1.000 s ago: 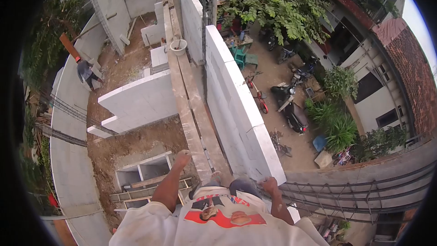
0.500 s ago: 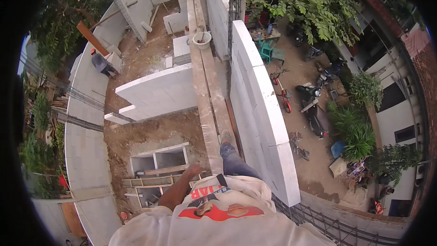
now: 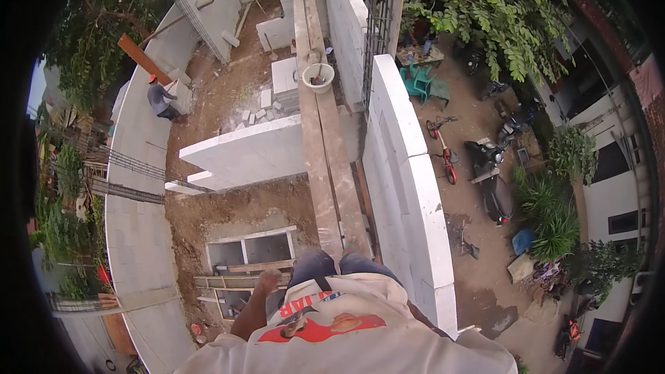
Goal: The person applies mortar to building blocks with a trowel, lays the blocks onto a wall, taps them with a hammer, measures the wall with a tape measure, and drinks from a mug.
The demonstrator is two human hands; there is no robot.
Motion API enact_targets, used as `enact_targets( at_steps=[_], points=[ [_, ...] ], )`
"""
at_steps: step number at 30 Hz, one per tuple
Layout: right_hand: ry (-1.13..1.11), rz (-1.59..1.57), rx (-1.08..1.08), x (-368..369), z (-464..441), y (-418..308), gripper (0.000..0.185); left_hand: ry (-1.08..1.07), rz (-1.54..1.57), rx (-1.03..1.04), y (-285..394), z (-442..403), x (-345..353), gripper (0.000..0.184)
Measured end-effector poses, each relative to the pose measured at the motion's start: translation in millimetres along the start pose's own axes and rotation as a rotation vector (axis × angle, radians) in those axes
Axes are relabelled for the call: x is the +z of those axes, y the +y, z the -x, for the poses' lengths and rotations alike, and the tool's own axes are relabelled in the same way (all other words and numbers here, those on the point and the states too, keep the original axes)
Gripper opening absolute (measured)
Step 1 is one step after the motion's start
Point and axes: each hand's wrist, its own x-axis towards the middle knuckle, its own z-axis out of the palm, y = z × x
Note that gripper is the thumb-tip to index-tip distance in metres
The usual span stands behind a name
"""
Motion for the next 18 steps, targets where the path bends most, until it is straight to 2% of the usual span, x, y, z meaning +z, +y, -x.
enact_targets(
  at_steps=[1,3,6,8,9,10,12,13,15,16,18],
  points=[
    [-0.008,-0.031,0.028,7,0,-16,0.052,-0.021,0.174,-0.161,3,-3,-9,0.017],
    [-0.018,-0.092,0.085,17,1,-48,0.054,-0.071,0.373,-0.336,8,-10,-21,0.019],
    [-0.021,-0.163,0.176,30,-4,-103,0.056,-0.205,0.423,-0.405,7,-25,-30,0.023],
    [-0.072,-0.178,0.255,29,-16,-144,0.058,-0.324,0.313,-0.31,1,-43,-35,0.025],
    [-0.18,-0.14,0.306,18,-33,-159,0.054,-0.359,0.146,-0.145,-11,-56,-34,0.025],
    [-0.173,-0.14,0.308,17,-40,-179,0.054,-0.364,-0.021,0.022,-23,-68,-34,0.025],
    [0.012,0.321,-0.312,23,-56,-237,0.045,-0.497,-0.446,0.292,-33,-122,-42,0.027],
    [0.098,0.311,-0.347,28,-67,-270,0.038,-0.441,-0.497,0.348,-34,-143,-56,0.021],
    [0.294,0.408,-0.472,49,-91,-331,0.03,-0.394,-0.418,0.292,-32,-207,-94,0.02],
    [0.298,0.414,-0.471,61,-100,-357,0.03,-0.357,-0.405,0.279,-34,-244,-117,0.02],
    [0.469,0.528,-0.41,82,-117,-407,0.041,-0.24,-0.441,0.296,-32,-322,-173,0.02]
  ],
)
